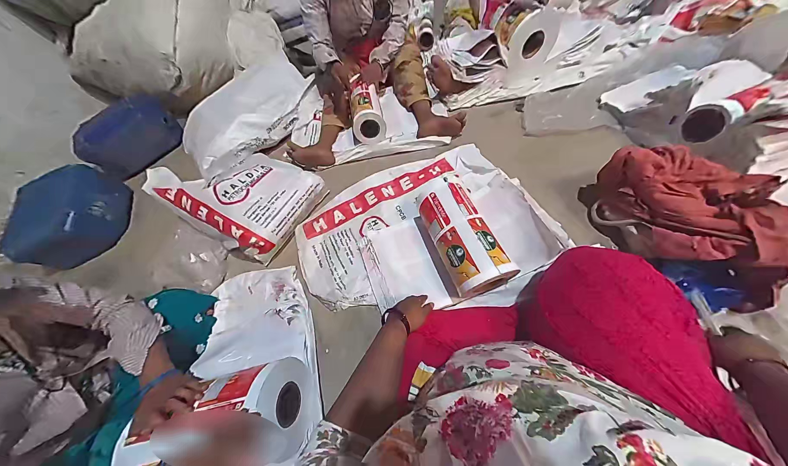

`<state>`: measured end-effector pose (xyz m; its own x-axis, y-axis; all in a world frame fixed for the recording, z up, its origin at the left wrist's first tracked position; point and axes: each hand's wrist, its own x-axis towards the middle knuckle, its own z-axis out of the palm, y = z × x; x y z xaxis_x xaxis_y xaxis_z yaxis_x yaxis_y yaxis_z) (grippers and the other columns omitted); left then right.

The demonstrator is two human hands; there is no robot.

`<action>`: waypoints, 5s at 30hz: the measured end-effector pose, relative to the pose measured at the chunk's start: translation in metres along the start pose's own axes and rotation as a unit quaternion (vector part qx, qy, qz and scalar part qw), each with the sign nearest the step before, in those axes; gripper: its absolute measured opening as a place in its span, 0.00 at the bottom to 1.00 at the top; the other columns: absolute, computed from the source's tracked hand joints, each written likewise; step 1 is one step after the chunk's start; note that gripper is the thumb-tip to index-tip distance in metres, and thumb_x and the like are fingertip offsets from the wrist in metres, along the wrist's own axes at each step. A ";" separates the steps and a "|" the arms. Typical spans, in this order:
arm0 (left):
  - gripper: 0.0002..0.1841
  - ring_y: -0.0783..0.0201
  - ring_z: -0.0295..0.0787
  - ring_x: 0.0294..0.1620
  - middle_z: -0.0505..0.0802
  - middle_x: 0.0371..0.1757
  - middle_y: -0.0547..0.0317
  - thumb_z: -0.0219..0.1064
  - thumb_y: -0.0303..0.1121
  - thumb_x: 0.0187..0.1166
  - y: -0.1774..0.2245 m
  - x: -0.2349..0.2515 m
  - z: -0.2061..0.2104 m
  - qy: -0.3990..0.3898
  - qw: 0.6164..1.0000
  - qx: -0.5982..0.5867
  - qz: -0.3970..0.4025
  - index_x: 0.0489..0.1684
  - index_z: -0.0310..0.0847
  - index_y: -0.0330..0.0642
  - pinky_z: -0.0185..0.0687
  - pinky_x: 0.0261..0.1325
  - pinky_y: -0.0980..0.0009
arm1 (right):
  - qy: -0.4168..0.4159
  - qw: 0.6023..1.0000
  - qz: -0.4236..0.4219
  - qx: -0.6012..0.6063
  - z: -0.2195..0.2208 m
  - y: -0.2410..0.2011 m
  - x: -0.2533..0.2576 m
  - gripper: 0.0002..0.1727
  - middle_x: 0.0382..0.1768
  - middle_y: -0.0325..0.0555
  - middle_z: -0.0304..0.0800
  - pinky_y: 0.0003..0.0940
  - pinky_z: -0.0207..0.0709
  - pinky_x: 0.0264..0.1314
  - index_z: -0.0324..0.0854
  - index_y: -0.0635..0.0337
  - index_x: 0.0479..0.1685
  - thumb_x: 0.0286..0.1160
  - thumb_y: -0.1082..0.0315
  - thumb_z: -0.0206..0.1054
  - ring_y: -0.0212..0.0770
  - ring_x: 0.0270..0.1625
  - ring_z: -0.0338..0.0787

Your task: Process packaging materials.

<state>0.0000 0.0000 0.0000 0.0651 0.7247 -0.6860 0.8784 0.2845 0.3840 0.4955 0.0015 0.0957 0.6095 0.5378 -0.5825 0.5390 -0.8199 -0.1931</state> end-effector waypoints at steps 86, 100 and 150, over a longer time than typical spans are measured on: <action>0.53 0.44 0.44 0.97 0.65 0.93 0.50 0.63 0.77 0.66 0.149 0.056 -0.034 0.215 0.904 0.304 0.209 0.89 0.66 0.49 0.41 0.92 0.34 | -0.155 0.826 -0.527 -0.128 0.100 -0.233 -0.003 0.32 0.44 0.64 0.88 0.68 0.80 0.50 0.73 0.66 0.62 0.63 0.58 0.80 0.66 0.51 0.90; 0.46 0.42 0.49 0.95 0.66 0.92 0.50 0.73 0.63 0.68 0.150 0.044 -0.013 0.241 0.928 0.239 0.152 0.89 0.67 0.50 0.55 0.89 0.36 | -0.059 0.818 -0.559 -0.122 0.113 -0.227 -0.026 0.22 0.44 0.62 0.88 0.65 0.82 0.45 0.71 0.63 0.60 0.74 0.61 0.70 0.65 0.50 0.91; 0.53 0.34 0.63 0.89 0.64 0.91 0.35 0.82 0.51 0.68 0.052 0.119 -0.094 0.256 0.905 -0.313 0.135 0.95 0.53 0.45 0.60 0.86 0.36 | -0.028 0.871 -0.490 -0.023 0.126 -0.269 -0.016 0.32 0.40 0.53 0.85 0.41 0.81 0.36 0.69 0.68 0.72 0.74 0.62 0.76 0.41 0.30 0.83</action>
<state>0.0085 0.1603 -0.0039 -0.1308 0.9712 -0.1993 0.4131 0.2362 0.8795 0.2678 0.1890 0.0572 -0.1861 0.9633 -0.1936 0.8076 0.0378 -0.5885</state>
